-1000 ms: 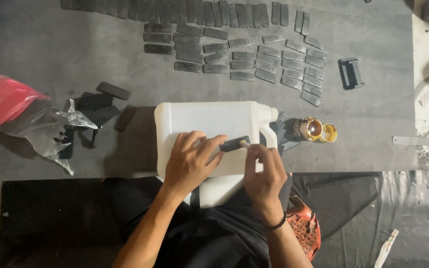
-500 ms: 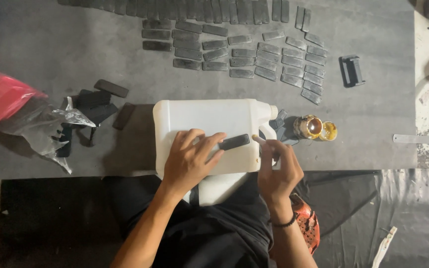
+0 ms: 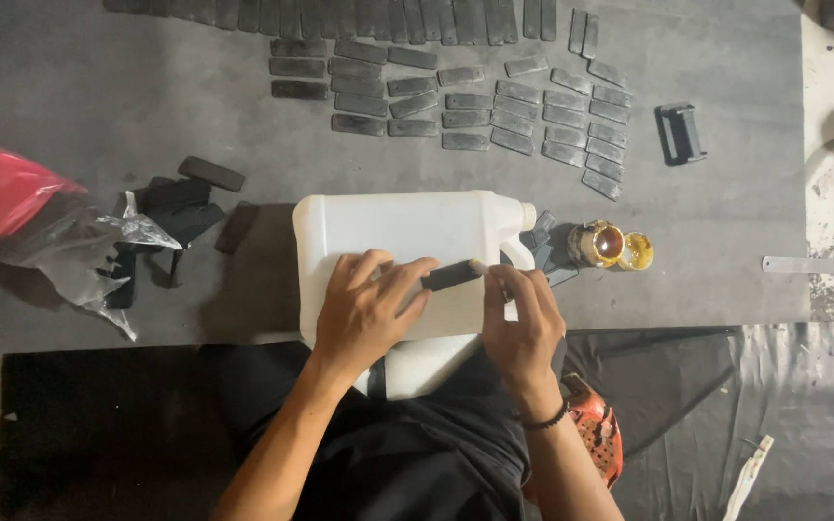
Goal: Applying adhesive to small rectangular components and sticking them onto a plastic container.
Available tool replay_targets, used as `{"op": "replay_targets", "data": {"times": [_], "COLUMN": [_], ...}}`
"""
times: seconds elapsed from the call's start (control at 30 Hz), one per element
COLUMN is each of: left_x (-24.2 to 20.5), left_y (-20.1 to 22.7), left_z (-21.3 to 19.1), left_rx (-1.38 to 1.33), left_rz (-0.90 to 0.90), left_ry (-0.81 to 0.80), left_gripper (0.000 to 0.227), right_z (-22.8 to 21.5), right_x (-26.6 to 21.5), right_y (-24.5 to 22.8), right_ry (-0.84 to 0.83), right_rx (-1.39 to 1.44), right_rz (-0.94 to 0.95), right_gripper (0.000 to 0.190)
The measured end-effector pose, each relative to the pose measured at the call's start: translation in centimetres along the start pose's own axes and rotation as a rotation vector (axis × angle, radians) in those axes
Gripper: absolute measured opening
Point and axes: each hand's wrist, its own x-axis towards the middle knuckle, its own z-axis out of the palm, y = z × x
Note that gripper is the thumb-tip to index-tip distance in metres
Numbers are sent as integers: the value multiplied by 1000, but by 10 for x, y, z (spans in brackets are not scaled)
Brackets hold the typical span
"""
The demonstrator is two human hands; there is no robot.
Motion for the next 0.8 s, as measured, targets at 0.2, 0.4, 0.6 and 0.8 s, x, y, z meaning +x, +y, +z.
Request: {"op": "replay_targets", "data": {"times": [0.2,0.4,0.6,0.8], "left_x": [-1,-1,0,-1], "left_y": [0,0,1,1], "left_z": [1,3,2,2], "left_rx": [-3,14,4,-11], "left_rz": [-4,-5,-7,-12], "left_ry": [-4,-3,-5,-7], "left_gripper": [39,39,39,36], "right_z": [-5,4,-7,-5], "right_x": [3,2,1,-7], "right_y": [2,1,0,3], "right_ry": [-11,-60,-29,15], "right_rx": [-37,18,-28,-83], "right_rz": [-35,-56,-53,4], "right_gripper": [13,15,15,14]}}
